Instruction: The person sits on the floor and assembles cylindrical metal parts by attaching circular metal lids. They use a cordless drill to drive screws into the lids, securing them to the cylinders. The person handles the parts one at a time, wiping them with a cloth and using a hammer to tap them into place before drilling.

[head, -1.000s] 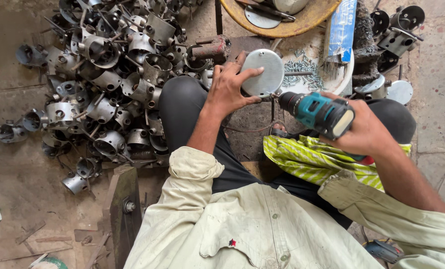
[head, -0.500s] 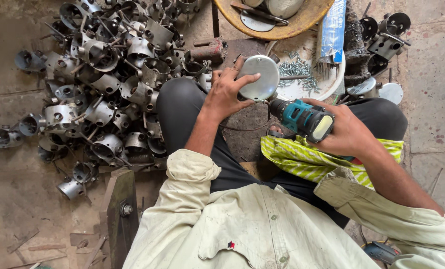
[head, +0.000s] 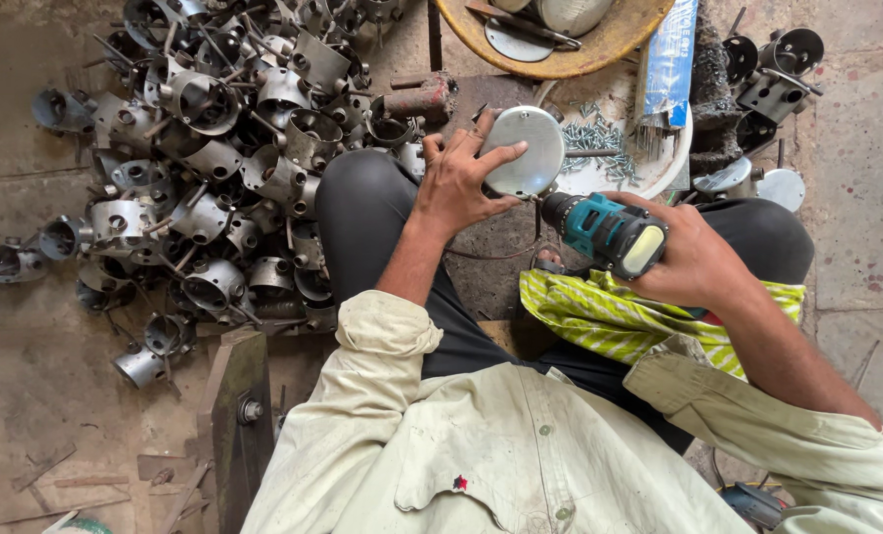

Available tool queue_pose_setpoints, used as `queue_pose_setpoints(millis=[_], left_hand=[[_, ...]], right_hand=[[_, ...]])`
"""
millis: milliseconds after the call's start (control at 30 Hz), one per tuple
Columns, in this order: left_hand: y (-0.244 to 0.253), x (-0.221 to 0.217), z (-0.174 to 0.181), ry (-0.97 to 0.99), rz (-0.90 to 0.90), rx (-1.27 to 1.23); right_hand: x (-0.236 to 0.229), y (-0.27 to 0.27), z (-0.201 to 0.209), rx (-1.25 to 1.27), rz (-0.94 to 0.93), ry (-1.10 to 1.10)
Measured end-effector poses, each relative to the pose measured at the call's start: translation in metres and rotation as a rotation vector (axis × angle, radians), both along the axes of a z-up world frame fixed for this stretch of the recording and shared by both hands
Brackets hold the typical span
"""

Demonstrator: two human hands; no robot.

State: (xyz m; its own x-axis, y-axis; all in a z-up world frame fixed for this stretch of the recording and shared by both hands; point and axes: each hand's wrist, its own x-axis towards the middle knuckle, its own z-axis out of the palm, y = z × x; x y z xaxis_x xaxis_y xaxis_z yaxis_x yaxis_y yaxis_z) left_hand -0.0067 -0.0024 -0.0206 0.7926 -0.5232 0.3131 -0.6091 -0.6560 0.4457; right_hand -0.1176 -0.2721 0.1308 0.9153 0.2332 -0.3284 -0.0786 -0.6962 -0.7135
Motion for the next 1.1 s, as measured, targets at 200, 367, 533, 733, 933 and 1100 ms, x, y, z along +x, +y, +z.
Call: queue_pose_setpoints(millis=[200,367,533,733,933,1100], left_hand=[[-0.002,0.0,0.004,0.02,0.001,-0.004],[0.0,0.001,0.001,0.025,-0.006,-0.003],[-0.001,0.003,-0.004,0.036,-0.004,-0.007],[-0.002,0.004,0.0,0.068,0.007,0.034],[-0.003,0.006,-0.002,0.054,0.012,0.008],[-0.003,0.007,-0.002,0.059,0.006,-0.007]], right_hand=[[0.009,0.005,0.003,-0.018,0.018,0.013],[0.017,0.005,0.003,-0.036,0.049,0.024],[0.035,0.004,0.001,-0.138,0.121,0.06],[0.059,0.007,0.019,-0.335,0.236,0.086],[0.069,0.015,0.025,-0.347,0.297,0.028],[0.069,0.015,0.024,-0.309,0.281,0.019]])
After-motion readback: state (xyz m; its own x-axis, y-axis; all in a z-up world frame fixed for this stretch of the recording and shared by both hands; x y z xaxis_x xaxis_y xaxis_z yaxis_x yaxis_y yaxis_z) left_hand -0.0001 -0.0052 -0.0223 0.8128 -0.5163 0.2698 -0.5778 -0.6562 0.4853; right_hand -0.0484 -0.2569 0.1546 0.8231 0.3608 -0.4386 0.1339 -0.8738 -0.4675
